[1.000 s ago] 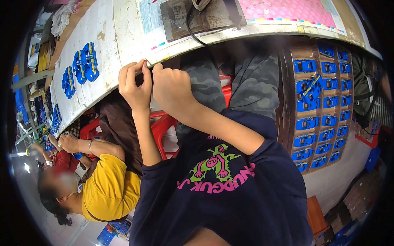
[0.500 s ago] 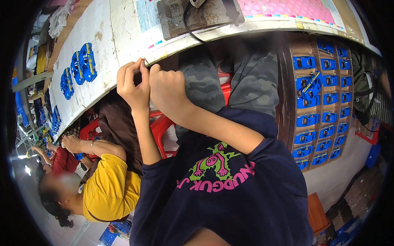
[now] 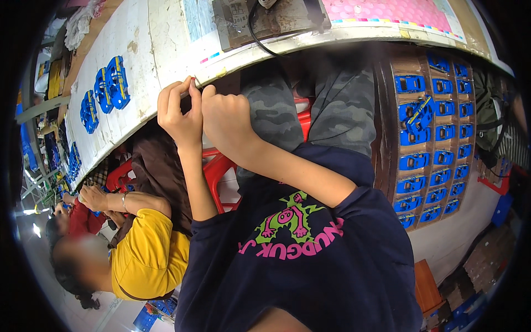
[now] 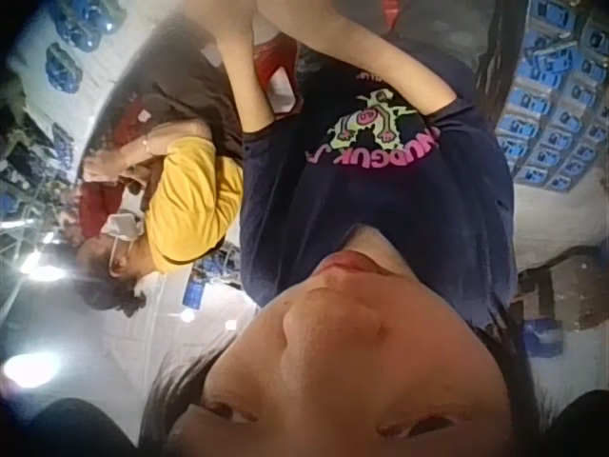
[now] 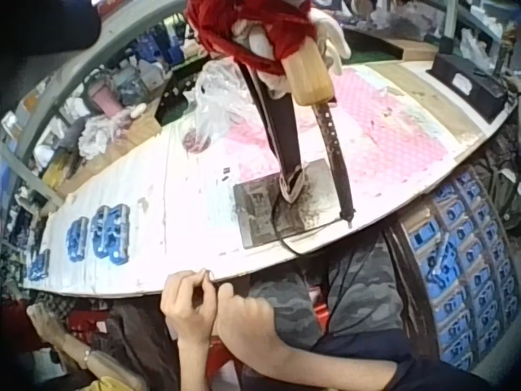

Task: The person assembles blue plastic toy car bodies by inserting small red pieces into the chassis using a soldering iron to melt them into place. The person repeatedly picks up a car body, inserts the red pieces, and uses the soldering iron to secure them before placing the finished unit on the table.

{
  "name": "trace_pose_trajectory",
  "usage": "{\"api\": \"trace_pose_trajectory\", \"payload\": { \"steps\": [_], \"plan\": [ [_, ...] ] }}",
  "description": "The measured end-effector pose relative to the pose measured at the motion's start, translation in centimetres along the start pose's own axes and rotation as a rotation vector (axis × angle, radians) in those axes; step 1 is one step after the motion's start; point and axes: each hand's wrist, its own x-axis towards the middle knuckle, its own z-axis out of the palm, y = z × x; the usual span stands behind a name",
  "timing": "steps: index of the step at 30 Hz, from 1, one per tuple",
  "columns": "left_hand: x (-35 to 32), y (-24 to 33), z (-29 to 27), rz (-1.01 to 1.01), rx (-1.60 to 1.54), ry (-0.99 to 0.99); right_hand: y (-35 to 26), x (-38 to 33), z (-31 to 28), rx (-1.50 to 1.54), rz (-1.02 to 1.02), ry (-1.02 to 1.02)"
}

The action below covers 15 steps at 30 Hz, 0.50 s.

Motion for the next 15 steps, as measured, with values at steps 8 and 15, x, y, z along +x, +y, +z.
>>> {"api": "trace_pose_trajectory", "payload": {
  "steps": [8, 15],
  "plan": [
    [0.1, 0.0, -0.1, -0.035, -0.035, 0.008, 0.0, 0.0, 0.1, -0.095, 0.003, 0.008],
    [-0.8, 0.3, -4.3, -0.259, -0.057, 0.213, -2.5, 0.4, -1.2, 0.111, 0.014, 0.045]
  ]
}}
